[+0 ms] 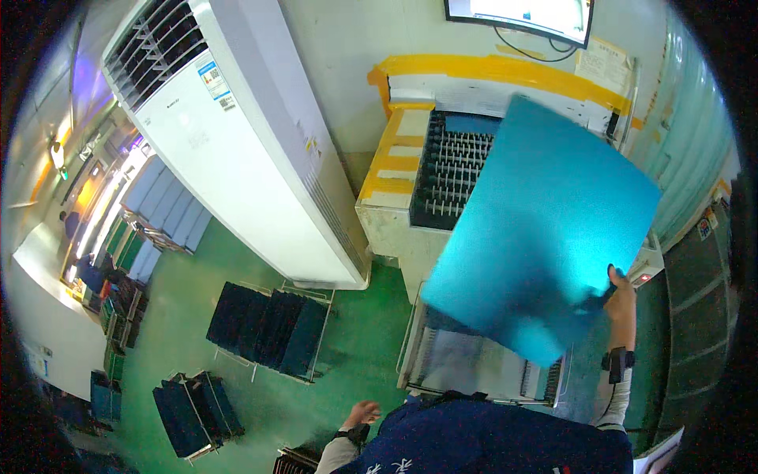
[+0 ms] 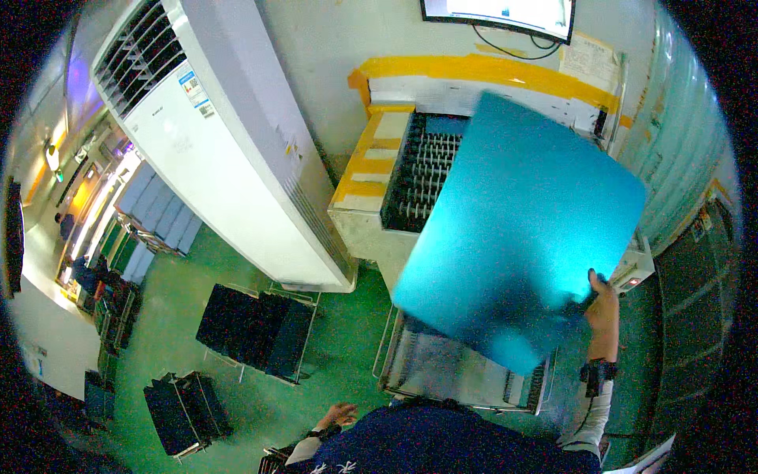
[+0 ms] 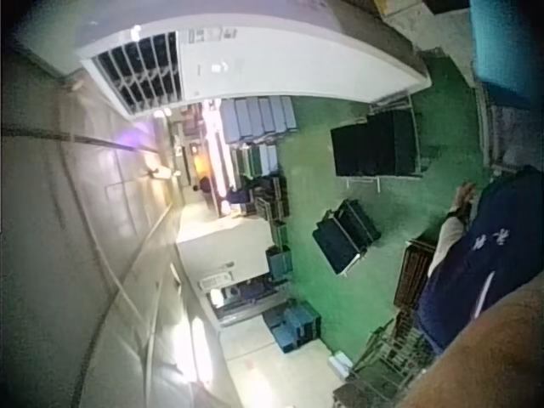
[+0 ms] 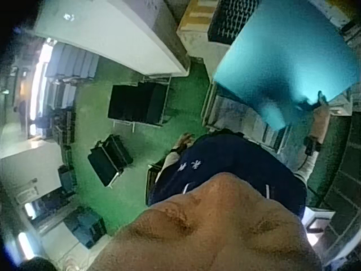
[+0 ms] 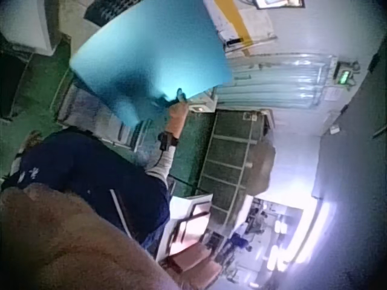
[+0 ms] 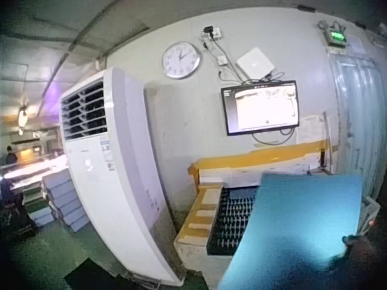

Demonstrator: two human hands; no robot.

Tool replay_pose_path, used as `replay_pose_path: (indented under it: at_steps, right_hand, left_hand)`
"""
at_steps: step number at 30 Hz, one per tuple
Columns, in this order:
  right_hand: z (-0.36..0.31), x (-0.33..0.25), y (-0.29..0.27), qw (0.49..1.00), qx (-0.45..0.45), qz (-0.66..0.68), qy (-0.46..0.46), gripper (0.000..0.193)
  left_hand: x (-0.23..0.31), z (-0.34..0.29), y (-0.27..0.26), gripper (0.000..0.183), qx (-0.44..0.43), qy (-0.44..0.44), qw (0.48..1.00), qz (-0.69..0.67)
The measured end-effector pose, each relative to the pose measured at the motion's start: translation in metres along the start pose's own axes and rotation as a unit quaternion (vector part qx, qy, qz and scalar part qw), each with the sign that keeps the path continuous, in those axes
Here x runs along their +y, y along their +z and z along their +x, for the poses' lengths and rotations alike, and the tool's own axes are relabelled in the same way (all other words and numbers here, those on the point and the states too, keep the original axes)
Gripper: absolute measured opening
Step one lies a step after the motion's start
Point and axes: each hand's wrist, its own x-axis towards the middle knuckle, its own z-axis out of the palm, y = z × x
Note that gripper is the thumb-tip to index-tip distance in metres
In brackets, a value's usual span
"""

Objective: Feeding blue sheets of material into an automated processing machine.

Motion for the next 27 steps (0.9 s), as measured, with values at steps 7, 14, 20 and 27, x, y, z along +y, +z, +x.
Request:
replay_pose_path:
  at_steps: [7, 14, 20, 27]
  right_hand:
    - [0.040, 0.043, 0.064, 0.961, -0.088, 0.223, 0.138, 0.032]
    - [0.100, 0.098, 0.088, 0.949, -0.030, 0.215, 0.228, 0.022]
    - [0.087, 0.075, 0.104, 0.941, -0.163, 0.061, 0.290, 0.032]
    - [0.092, 0.084, 0.105, 0.957, -0.136, 0.062, 0.248, 0.036]
  left_hand:
    - [-0.007, -0.019, -0.003, 0.024, 0.009, -0.065, 0.989, -0.132]
    - [-0.028, -0.038, 0.001, 0.032, 0.048, 0.018, 0.999, -0.004]
    - [-0.049, -0.056, 0.021, 0.029, 0.103, 0.104, 0.968, 0.202]
    - [-0.028, -0.070, 0.074, 0.030, 0.153, 0.074, 0.978, 0.125]
